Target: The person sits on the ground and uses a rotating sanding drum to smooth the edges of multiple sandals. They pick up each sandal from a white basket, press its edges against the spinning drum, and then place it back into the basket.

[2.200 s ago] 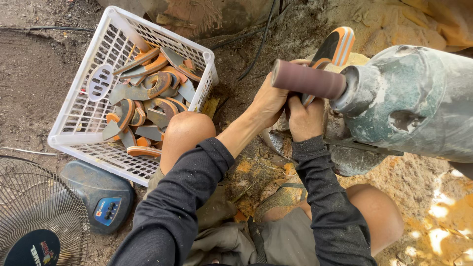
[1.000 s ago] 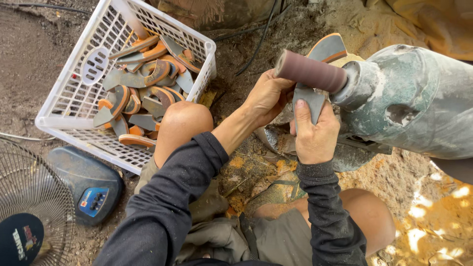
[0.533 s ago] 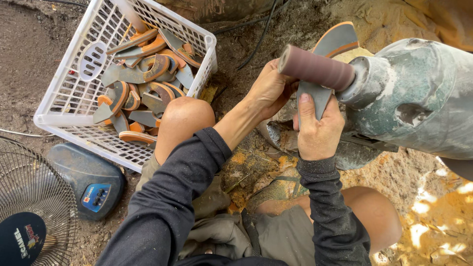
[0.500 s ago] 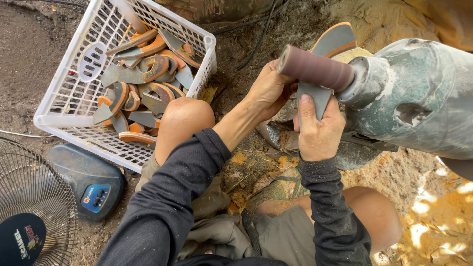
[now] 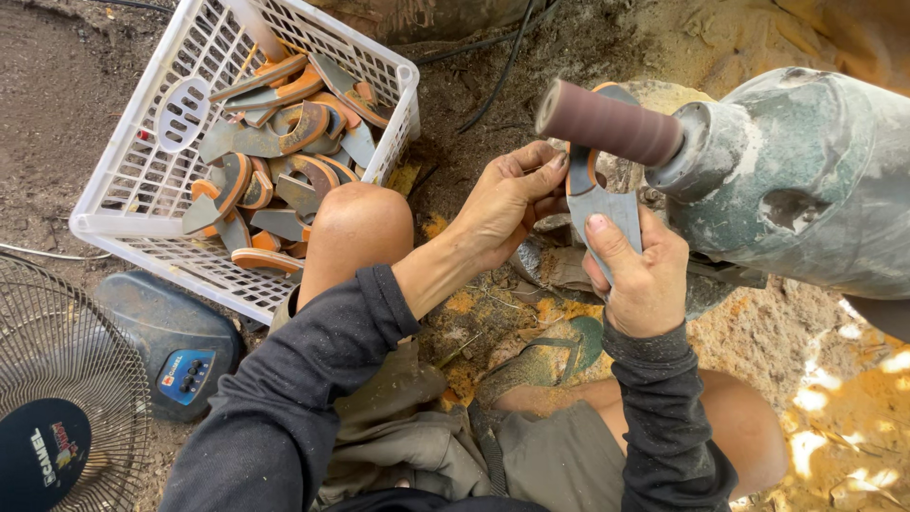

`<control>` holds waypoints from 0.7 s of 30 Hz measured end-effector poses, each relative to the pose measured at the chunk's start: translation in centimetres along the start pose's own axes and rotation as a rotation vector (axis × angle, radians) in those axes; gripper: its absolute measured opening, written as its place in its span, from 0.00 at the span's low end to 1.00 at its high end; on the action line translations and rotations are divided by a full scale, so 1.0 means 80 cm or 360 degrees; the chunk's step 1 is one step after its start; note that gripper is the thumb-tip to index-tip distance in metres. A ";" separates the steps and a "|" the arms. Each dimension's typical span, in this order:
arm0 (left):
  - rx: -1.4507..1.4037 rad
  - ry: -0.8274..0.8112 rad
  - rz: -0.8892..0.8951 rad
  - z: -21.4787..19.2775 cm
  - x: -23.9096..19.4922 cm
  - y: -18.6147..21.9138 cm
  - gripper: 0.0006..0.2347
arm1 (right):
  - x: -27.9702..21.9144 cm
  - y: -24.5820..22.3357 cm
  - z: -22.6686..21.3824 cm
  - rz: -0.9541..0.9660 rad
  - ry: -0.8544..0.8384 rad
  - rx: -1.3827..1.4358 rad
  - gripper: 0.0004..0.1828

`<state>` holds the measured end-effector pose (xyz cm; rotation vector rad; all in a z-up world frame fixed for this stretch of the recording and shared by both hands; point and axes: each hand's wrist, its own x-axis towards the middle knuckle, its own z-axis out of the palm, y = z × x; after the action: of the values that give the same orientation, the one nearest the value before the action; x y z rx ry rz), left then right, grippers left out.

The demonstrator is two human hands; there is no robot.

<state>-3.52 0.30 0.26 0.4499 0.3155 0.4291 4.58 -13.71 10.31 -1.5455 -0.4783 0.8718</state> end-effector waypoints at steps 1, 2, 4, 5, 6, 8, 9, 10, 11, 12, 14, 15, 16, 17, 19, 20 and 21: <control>0.0000 -0.0001 -0.0004 0.000 -0.003 -0.001 0.03 | -0.001 0.001 -0.003 0.0010 -0.0008 -0.0003 0.13; 0.0001 -0.0002 -0.0009 0.000 -0.006 -0.001 0.03 | -0.003 0.002 -0.006 0.0021 -0.0015 -0.0005 0.13; 0.0005 -0.0025 -0.0015 0.000 -0.012 -0.001 0.03 | -0.006 0.004 -0.010 0.0046 -0.0043 -0.0001 0.13; 0.0005 -0.0035 -0.0015 0.000 -0.015 0.000 0.03 | -0.008 0.004 -0.013 0.0058 -0.0061 0.0002 0.13; 0.0000 -0.0022 -0.0024 0.001 -0.018 0.000 0.03 | -0.009 0.004 -0.015 0.0070 -0.0079 0.0006 0.13; -0.0010 -0.0007 -0.0048 0.004 -0.025 0.000 0.02 | -0.012 0.004 -0.018 0.0125 -0.0087 0.0040 0.13; 0.0004 -0.0004 -0.0059 0.005 -0.028 0.000 0.03 | -0.013 0.004 -0.019 0.0158 -0.0093 0.0056 0.14; 0.0018 -0.0001 -0.0071 0.005 -0.031 -0.001 0.03 | -0.013 0.004 -0.021 0.0183 -0.0096 0.0059 0.14; 0.0032 0.0003 -0.0084 0.005 -0.034 0.000 0.03 | -0.014 0.004 -0.022 0.0210 -0.0098 0.0064 0.14; 0.0039 0.0012 -0.0083 0.006 -0.035 0.000 0.04 | -0.014 0.004 -0.023 0.0237 -0.0099 0.0068 0.14; 0.0063 0.0019 -0.0097 0.007 -0.031 0.000 0.05 | -0.010 0.007 -0.020 0.0152 -0.0095 0.0077 0.13; 0.0041 0.0012 -0.0062 0.008 -0.026 -0.001 0.06 | -0.007 0.008 -0.019 0.0114 -0.0094 0.0081 0.13; 0.0019 0.0004 -0.0027 0.009 -0.017 -0.003 0.06 | -0.005 0.009 -0.016 0.0078 -0.0059 0.0086 0.12; 0.0000 -0.0009 0.0017 0.010 -0.006 -0.004 0.06 | 0.000 0.010 -0.012 0.0032 -0.0029 0.0090 0.12; -0.0061 0.0003 0.0053 0.011 0.012 -0.006 0.06 | 0.007 0.011 -0.003 -0.0073 0.0018 0.0110 0.11; -0.0090 0.0005 0.0074 0.011 0.023 -0.006 0.06 | 0.011 0.013 0.004 -0.0132 0.0035 0.0127 0.11; -0.0060 -0.0023 0.0109 0.008 0.032 -0.007 0.06 | 0.014 0.015 0.009 -0.0179 0.0051 0.0142 0.10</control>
<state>-0.90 0.78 0.05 0.4274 0.2783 0.4975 4.51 -12.65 8.86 -1.4350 -0.4918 0.7709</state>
